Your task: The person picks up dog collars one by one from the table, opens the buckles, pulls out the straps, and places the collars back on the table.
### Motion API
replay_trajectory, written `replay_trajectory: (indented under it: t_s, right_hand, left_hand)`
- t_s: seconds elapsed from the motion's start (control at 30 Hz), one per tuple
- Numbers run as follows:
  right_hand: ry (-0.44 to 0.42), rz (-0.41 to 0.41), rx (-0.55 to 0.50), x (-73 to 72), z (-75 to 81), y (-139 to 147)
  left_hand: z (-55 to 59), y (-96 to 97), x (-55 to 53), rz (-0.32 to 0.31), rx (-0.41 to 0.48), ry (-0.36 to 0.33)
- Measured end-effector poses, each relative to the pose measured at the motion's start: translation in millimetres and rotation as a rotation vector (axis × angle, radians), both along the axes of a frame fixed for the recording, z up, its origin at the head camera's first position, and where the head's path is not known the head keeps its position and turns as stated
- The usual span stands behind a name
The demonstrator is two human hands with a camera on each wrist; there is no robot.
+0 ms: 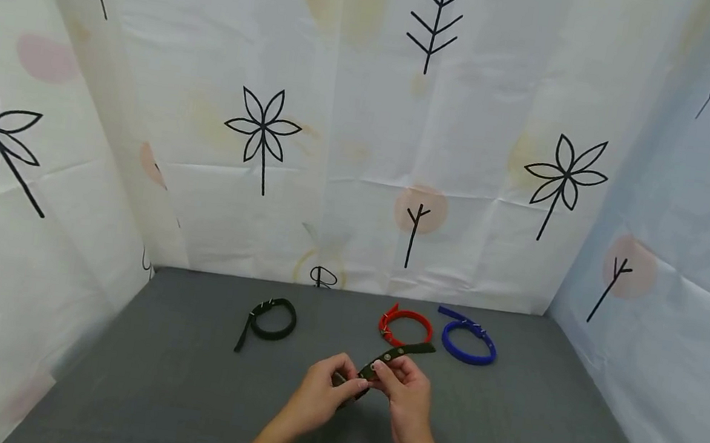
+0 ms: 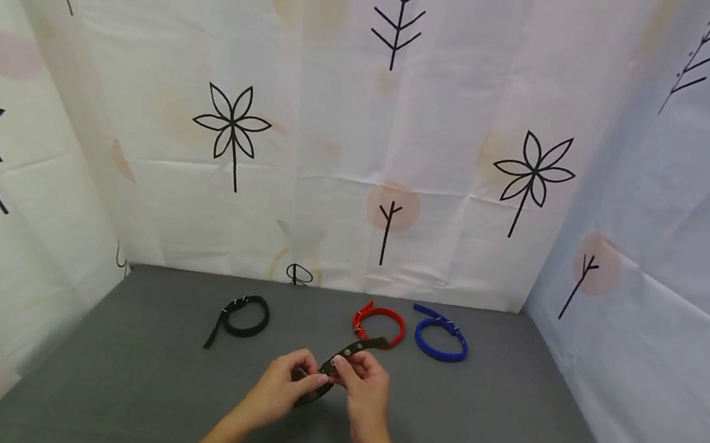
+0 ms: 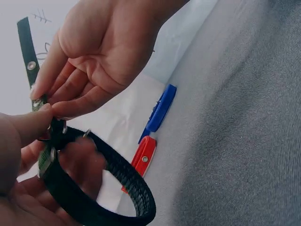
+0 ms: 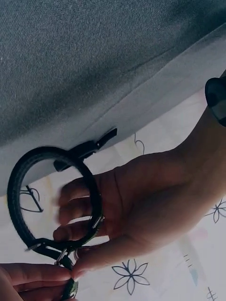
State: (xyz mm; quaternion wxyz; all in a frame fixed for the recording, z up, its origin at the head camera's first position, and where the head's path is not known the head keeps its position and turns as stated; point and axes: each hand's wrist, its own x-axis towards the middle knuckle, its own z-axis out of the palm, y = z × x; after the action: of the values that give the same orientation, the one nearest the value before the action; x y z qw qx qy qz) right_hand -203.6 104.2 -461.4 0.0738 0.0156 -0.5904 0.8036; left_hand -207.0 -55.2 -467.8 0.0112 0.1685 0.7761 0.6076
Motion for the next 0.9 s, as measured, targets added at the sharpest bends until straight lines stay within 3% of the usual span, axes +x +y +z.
replay_trajectory:
  t_s: [0.13,0.3,0.43,0.67,0.73,0.9]
  right_hand:
    - [0.053,-0.028,0.078,1.5,5.2,0.4]
    - [0.170,-0.030,0.248,2.9,12.6,7.5]
    - [0.229,0.073,0.385,1.9,15.9,16.1]
    - [0.231,0.328,0.563,-3.7,13.2,28.9]
    - [0.249,0.366,0.567,-4.9,11.1,30.4]
    - [0.270,0.395,0.589,-0.6,21.2,29.7]
  left_hand:
    - [4.5,2.6,0.7,0.016,0.096,-0.081]
    - [13.3,2.1,0.3,0.026,0.157,-0.082]
    - [16.7,-0.1,0.8,0.037,0.207,-0.087]
    - [16.3,-2.3,1.0,0.025,0.260,-0.078]
    - [15.4,-2.8,0.4,0.019,0.268,-0.076]
    - [32.5,-4.0,7.8,0.000,0.252,-0.106]
